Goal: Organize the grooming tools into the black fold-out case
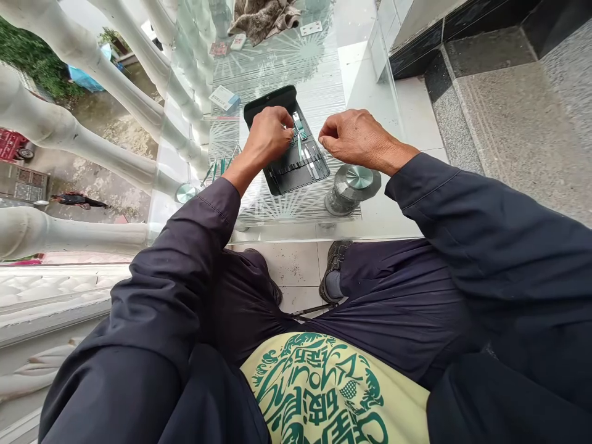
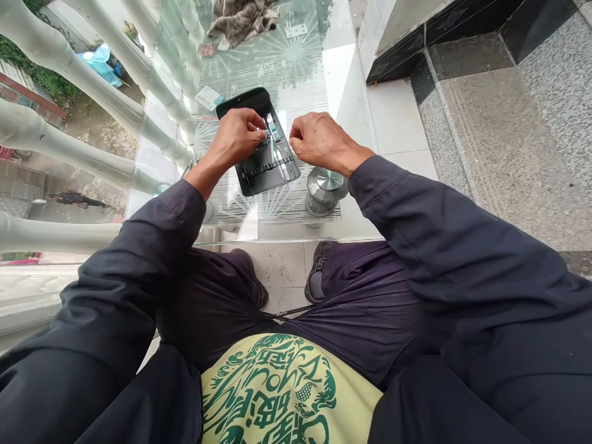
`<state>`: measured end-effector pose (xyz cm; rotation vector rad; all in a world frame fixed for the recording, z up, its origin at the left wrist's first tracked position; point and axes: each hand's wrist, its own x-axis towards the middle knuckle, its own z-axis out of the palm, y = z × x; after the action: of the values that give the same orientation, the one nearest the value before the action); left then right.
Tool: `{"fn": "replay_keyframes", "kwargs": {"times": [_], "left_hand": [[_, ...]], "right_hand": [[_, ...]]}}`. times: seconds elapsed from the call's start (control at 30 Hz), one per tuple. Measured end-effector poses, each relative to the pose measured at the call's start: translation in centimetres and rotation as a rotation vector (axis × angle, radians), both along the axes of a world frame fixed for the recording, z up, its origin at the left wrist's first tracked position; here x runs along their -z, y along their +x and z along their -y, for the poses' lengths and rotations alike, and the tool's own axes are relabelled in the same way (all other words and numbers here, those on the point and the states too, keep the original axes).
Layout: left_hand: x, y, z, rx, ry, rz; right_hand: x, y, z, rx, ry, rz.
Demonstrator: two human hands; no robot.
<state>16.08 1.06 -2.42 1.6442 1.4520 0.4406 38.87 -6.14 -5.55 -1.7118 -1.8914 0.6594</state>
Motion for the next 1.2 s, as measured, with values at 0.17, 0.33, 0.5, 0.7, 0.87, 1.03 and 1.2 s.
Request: {"fn": "replay_keyframes", "kwargs": {"times": [0.17,0.33,0.5,0.7,0.87,1.03,1.2], "left_hand": [[0.4,0.7,0.2,0.172,0.307,-0.128],[0.5,0.4,0.0,0.261,0.357,-0.238],[0.7,0.0,-0.6,0.224,0.316,-0.277],[0.3,0.3,0.0,0.221,0.282,-0.293],[-0.4,0.4,1.1,0.239,0.252,-0.291],[-0.9,0.1,1.7,0.257,0.234,-0.299],[-0.5,-0.2,1.7,0.262,0.246,-0.277]], "right_hand": [[0.2,-0.3,0.0,0.011,-0.017,-0.013],[-1.5,-0.8,0.9,0.006,-0.115,0.118],[-2.4,-1.2,1.4,-0.005,-0.138,0.208],[-2.4,-1.6,1.4,-0.028,-0.077,0.312],[-2.3,-1.3,1.3,-0.004,-0.106,0.253],[-2.1,-1.1,1.4,-0.016,-0.115,0.225],[-1.7,-1.1,1.3,-0.011,-0.092,0.219]]}}
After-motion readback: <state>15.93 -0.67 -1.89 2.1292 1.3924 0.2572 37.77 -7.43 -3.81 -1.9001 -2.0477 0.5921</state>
